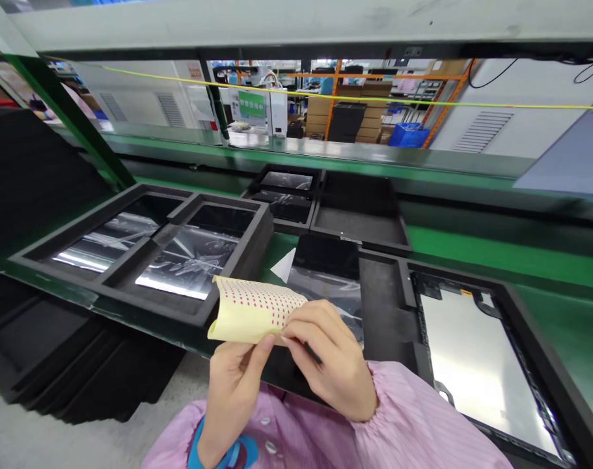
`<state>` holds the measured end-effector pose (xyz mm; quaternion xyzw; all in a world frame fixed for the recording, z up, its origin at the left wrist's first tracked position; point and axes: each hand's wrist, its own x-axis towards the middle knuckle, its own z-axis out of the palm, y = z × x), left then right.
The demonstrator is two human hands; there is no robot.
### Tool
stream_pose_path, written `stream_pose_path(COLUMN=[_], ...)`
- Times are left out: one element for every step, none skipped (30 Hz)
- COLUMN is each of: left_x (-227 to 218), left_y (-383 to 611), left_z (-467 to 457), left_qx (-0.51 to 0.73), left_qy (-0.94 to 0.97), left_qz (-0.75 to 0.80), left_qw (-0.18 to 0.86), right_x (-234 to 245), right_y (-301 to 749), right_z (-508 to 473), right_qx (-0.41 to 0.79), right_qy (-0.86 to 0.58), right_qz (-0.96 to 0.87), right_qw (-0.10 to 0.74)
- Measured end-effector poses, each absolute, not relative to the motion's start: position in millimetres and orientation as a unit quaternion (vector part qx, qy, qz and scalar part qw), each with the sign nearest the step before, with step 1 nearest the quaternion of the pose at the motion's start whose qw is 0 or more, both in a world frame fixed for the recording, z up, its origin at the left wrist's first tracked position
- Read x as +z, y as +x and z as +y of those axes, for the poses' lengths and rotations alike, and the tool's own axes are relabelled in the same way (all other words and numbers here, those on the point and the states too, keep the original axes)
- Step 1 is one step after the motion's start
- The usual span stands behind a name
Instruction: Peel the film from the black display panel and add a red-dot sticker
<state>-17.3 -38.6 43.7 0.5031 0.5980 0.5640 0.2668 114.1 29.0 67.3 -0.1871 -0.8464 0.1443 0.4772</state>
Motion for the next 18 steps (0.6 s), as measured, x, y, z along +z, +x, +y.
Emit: stream_pose_path(left_x=[44, 45, 45, 45, 45, 45, 45, 44, 43, 42, 41, 40, 39, 38, 37, 37, 37, 37], left_y=[-20, -24, -28, -33, -38, -42, -46, -49, -50, -51, -51, -50, -50, -49, -48, -48, -47, -47], left_z=[-38, -38, -38, -39, -41, -43, -45, -46, -48, -49, -49, -49, -49, -48, -47, -47, -47, -46], left_qx=[0.567, 0.574, 0.586, 0.599, 0.611, 0.621, 0.628, 0.634, 0.638, 0.64, 0.641, 0.639, 0.636, 0.633, 0.632, 0.633, 0.635, 0.637], left_qy=[0.499, 0.492, 0.477, 0.453, 0.422, 0.387, 0.356, 0.33, 0.316, 0.312, 0.314, 0.32, 0.327, 0.335, 0.339, 0.339, 0.338, 0.336], left_qz=[0.61, 0.622, 0.634, 0.649, 0.665, 0.679, 0.691, 0.699, 0.702, 0.702, 0.701, 0.7, 0.699, 0.698, 0.697, 0.696, 0.695, 0.693], left_qw=[0.238, 0.204, 0.164, 0.124, 0.086, 0.052, 0.026, 0.009, -0.001, -0.006, -0.009, -0.009, -0.006, -0.003, 0.001, 0.004, 0.004, 0.002], right_x=[67, 65, 62, 57, 50, 42, 34, 26, 18, 12, 7, 4, 3, 2, 2, 3, 3, 2], right_y=[116, 118, 121, 124, 125, 126, 126, 125, 122, 119, 115, 111, 106, 102, 98, 95, 92, 90], right_z=[32, 37, 43, 49, 56, 62, 67, 70, 72, 72, 70, 68, 66, 63, 61, 60, 59, 58], right_qx=[0.193, 0.246, 0.295, 0.334, 0.359, 0.375, 0.382, 0.383, 0.379, 0.371, 0.358, 0.343, 0.328, 0.317, 0.308, 0.303, 0.298, 0.293], right_qy=[-0.198, -0.214, -0.235, -0.26, -0.287, -0.314, -0.336, -0.352, -0.363, -0.372, -0.38, -0.388, -0.398, -0.408, -0.417, -0.425, -0.43, -0.434], right_qz=[-0.836, -0.824, -0.812, -0.803, -0.8, -0.8, -0.803, -0.807, -0.812, -0.816, -0.82, -0.824, -0.826, -0.826, -0.825, -0.824, -0.823, -0.822], right_qw=[0.474, 0.464, 0.446, 0.42, 0.386, 0.348, 0.31, 0.278, 0.256, 0.242, 0.233, 0.229, 0.226, 0.224, 0.223, 0.222, 0.223, 0.223])
